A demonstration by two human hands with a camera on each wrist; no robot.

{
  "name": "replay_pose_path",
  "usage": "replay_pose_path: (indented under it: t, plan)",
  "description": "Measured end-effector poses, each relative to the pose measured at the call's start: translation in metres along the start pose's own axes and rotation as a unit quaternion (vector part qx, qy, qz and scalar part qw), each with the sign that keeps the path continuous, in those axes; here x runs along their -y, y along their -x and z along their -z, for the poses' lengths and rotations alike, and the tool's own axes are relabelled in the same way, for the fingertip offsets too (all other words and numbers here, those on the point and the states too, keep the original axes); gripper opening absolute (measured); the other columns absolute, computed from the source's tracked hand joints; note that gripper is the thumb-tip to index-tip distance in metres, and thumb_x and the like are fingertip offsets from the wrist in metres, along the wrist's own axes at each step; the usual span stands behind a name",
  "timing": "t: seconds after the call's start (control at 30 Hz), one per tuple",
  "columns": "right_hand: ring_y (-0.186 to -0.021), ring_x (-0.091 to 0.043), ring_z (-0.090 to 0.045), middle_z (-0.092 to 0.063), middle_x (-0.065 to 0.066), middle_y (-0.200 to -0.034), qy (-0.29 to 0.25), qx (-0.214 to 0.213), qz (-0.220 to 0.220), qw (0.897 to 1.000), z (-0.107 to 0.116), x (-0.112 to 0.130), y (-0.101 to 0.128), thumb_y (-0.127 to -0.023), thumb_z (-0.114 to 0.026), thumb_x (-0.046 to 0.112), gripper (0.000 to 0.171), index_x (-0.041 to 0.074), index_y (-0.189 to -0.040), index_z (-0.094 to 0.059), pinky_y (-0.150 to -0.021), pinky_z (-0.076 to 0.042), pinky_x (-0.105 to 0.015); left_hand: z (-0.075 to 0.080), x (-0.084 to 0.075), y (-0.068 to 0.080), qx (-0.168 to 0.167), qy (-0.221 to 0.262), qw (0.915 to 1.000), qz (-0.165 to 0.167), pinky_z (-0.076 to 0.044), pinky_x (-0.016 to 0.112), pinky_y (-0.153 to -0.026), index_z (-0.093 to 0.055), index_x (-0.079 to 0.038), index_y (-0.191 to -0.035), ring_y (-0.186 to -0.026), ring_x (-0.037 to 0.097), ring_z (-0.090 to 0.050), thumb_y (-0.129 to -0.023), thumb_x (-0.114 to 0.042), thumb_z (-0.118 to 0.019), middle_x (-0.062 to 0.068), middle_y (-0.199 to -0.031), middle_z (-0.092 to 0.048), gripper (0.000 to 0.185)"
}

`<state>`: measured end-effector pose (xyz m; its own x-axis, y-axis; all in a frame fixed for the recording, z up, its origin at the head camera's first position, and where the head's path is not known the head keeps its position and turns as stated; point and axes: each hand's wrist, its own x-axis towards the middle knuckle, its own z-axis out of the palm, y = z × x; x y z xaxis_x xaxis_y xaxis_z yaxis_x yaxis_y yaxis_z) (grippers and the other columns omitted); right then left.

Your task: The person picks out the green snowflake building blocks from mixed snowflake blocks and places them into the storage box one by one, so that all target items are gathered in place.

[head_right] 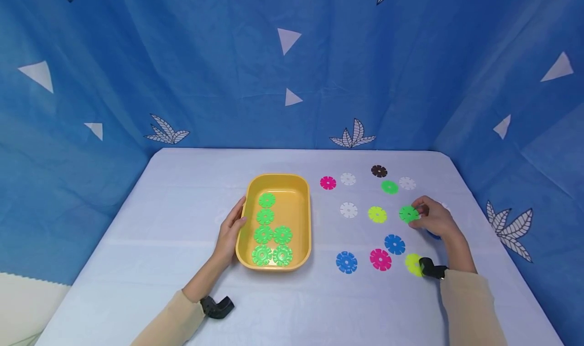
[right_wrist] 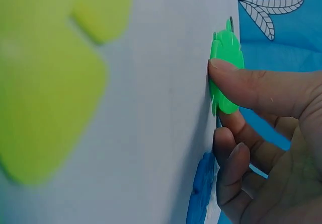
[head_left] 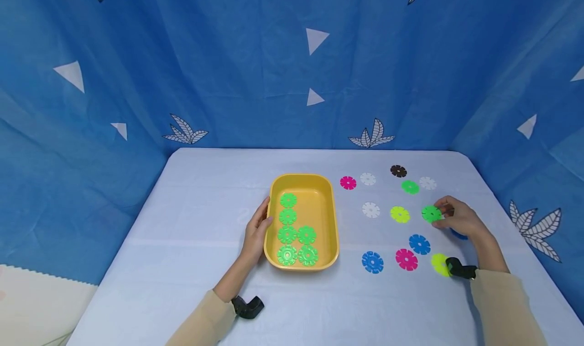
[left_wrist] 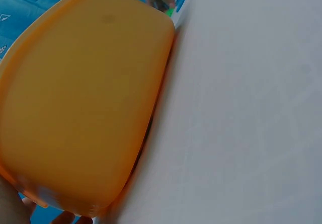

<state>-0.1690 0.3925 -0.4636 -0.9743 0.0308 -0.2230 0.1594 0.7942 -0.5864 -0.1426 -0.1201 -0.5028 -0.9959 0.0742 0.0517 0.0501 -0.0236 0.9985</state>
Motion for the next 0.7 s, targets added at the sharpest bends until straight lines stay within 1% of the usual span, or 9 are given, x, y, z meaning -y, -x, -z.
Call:
replay_pose_path:
  t: [0.07, 0.17, 0.3, 0.47, 0.53, 0.63, 0.7]
  plan:
    - [-0.093, -0.036, -0.046, -0.049, -0.024, -0.102, 0.004, -0.002, 0.004, 1.000, 0.001, 0.002, 0.001, -0.079, -0.076, 0.011, 0.054, -0.008, -0.121, -0.048, -0.071, -0.045, -0.034, 0.000, 0.000, 0.000, 0.000, -0.001, 1.0000, 0.000, -0.032, 0.007, -0.106, -0.031, -0.018, -0.154, -0.149, 0.020, -0.024, -0.103, -0.015, -0.043, 0.001, -0.162, -0.025, 0.053]
    - [-0.090, -0.035, -0.048, -0.050, -0.023, -0.100, 0.007, -0.004, -0.003, 1.000, 0.003, 0.006, 0.001, -0.081, -0.073, 0.010, 0.048, -0.007, -0.120, -0.049, -0.067, -0.044, -0.031, 0.000, 0.000, 0.001, 0.001, 0.002, 1.0000, -0.002, -0.032, 0.008, -0.107, -0.031, -0.018, -0.154, -0.149, 0.020, -0.024, -0.103, -0.016, -0.043, 0.001, -0.162, -0.025, 0.053]
    - [-0.091, -0.037, -0.052, -0.051, -0.029, -0.108, 0.004, -0.003, -0.011, 1.000, 0.006, 0.006, -0.002, -0.086, -0.066, 0.007, 0.040, -0.006, -0.120, -0.051, -0.068, -0.050, -0.033, 0.000, 0.000, 0.001, 0.000, 0.003, 1.0000, -0.003, -0.032, 0.009, -0.107, -0.031, -0.018, -0.154, -0.149, 0.020, -0.024, -0.103, -0.016, -0.043, 0.001, -0.162, -0.026, 0.053]
    - [-0.092, -0.035, -0.055, -0.051, -0.033, -0.115, -0.019, -0.011, -0.007, 1.000, 0.008, 0.009, -0.004, -0.091, -0.060, 0.008, 0.037, -0.007, -0.124, -0.054, -0.066, -0.053, -0.029, -0.001, -0.002, 0.001, -0.002, 0.000, 1.0000, -0.001, -0.031, 0.011, -0.110, -0.032, -0.017, -0.154, -0.149, 0.021, -0.024, -0.103, -0.014, -0.043, 0.002, -0.162, -0.026, 0.053]
    - [-0.092, -0.032, -0.054, -0.052, -0.030, -0.115, -0.038, -0.015, -0.002, 0.999, 0.008, 0.013, -0.006, -0.092, -0.059, 0.010, 0.037, -0.006, -0.125, -0.055, -0.065, -0.052, -0.029, -0.001, -0.002, 0.000, -0.002, -0.002, 1.0000, 0.000, -0.031, 0.010, -0.109, -0.032, -0.017, -0.154, -0.149, 0.021, -0.023, -0.103, -0.014, -0.043, 0.002, -0.162, -0.025, 0.053]
    - [-0.087, -0.021, -0.057, -0.057, -0.015, -0.108, -0.068, -0.025, -0.002, 0.997, 0.005, 0.023, -0.011, -0.091, -0.063, 0.013, 0.034, 0.001, -0.122, -0.060, -0.061, -0.053, -0.032, -0.001, -0.002, 0.000, -0.003, -0.001, 1.0000, 0.002, -0.031, 0.010, -0.109, -0.033, -0.018, -0.154, -0.149, 0.019, -0.024, -0.103, -0.014, -0.043, 0.000, -0.162, -0.026, 0.053]
    - [-0.083, -0.015, -0.057, -0.057, -0.011, -0.106, -0.084, -0.017, 0.010, 0.996, 0.003, 0.035, -0.013, -0.091, -0.065, 0.015, 0.034, 0.002, -0.123, -0.061, -0.062, -0.053, -0.033, -0.001, -0.002, 0.000, -0.002, -0.002, 1.0000, -0.002, -0.031, 0.011, -0.109, -0.032, -0.017, -0.154, -0.149, 0.021, -0.024, -0.103, -0.014, -0.042, 0.002, -0.162, -0.026, 0.053]
